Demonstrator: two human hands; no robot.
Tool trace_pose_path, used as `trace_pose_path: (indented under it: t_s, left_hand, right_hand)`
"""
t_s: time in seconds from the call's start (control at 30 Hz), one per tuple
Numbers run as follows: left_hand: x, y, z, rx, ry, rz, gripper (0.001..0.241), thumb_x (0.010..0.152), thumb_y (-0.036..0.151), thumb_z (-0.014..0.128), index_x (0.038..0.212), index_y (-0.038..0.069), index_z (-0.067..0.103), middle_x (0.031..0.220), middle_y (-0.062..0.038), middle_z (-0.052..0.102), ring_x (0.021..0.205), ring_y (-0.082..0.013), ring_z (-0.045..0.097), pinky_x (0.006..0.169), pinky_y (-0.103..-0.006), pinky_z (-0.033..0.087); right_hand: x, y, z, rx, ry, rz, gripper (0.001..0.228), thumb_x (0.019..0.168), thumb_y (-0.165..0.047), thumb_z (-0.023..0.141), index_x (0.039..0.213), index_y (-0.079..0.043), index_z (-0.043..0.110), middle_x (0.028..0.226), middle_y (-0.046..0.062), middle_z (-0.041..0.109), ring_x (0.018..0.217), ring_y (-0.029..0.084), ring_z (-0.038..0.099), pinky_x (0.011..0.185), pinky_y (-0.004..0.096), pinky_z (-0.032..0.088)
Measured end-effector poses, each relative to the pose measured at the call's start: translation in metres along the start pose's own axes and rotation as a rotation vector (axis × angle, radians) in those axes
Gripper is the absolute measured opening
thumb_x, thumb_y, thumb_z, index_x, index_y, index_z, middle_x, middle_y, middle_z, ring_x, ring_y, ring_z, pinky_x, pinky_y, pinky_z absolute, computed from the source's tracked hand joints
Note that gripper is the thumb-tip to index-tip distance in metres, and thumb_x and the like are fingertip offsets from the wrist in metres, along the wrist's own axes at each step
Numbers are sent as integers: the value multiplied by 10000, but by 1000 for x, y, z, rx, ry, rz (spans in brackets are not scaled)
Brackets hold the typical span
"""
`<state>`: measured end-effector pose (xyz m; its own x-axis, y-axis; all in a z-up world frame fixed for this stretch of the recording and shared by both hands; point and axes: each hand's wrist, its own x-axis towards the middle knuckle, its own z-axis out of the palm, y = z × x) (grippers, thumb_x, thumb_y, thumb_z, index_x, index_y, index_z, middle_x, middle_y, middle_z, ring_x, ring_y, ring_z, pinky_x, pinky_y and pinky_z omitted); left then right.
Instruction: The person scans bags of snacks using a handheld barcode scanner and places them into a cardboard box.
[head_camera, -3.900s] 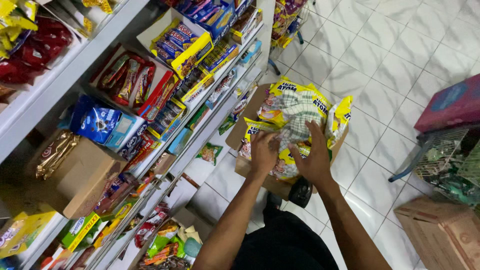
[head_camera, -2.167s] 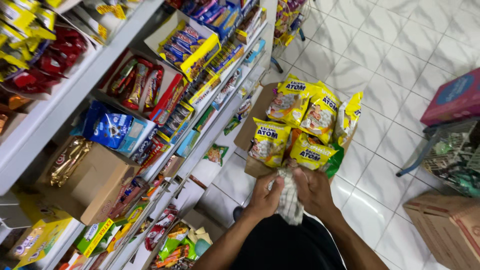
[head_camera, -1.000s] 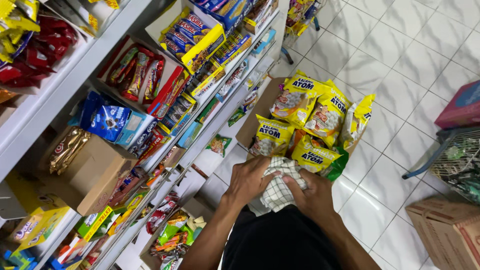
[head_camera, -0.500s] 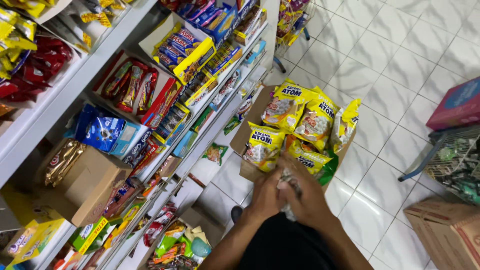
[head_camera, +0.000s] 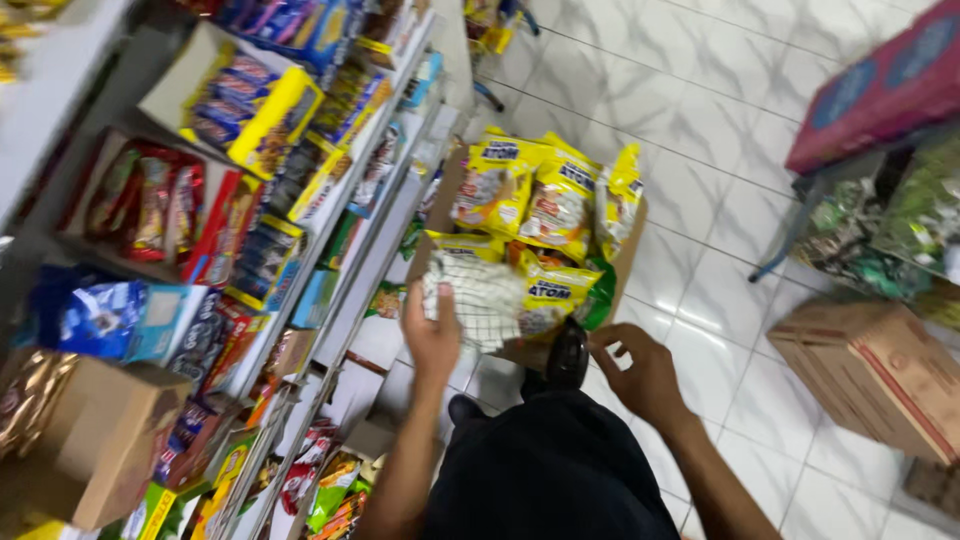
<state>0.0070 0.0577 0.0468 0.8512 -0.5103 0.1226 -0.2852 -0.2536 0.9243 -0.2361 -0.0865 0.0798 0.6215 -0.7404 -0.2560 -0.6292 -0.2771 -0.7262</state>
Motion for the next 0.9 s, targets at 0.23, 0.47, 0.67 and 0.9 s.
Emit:
trace_pose_path:
  t_s: [0.23, 0.47, 0.67, 0.9]
  left_hand:
    - [-15, 10, 14, 171, -410, 132, 413, 944, 306, 704, 1200, -8, 629, 1126, -228, 711, 1044, -411, 684, 875, -466, 539]
    - [-23, 3, 21, 129, -323, 112, 435, 953, 279, 710, 1263, -13, 619, 1138, -247, 706, 1072, -422, 673, 905, -461, 533]
    - [-22, -8, 16, -55, -306, -32, 343, 985, 230, 650, 1236, -2, 620, 1087, -194, 748, 1013, -343, 741, 879, -407, 565]
    - [-24, -20, 24, -21, -310, -21, 324, 1010, 247, 649, 1214, -4, 623, 1065, -164, 751, 1002, -298, 727, 882, -389, 553]
  right_hand:
    - [12, 26, 15, -305, -374, -325, 741, 721, -28, 730, 1415, -232, 566, 1535, 139, 370, 1168, 362, 583, 919, 450, 525]
    - [31, 39, 32, -593, -289, -584, 544, 853, -110, 716, 1349, -312, 617, 1423, 38, 516, 1160, 257, 551, 939, 407, 448]
    - [38, 30, 19, -507, -287, -760, 691, 695, -269, 845, 1316, -193, 552, 1333, 44, 565, 1233, 260, 534, 1032, 573, 315]
    - [42, 13, -12, -278, -508, -343, 711, 642, -213, 899, 1276, -175, 581, 1169, 36, 686, 1126, 267, 628, 990, 415, 519]
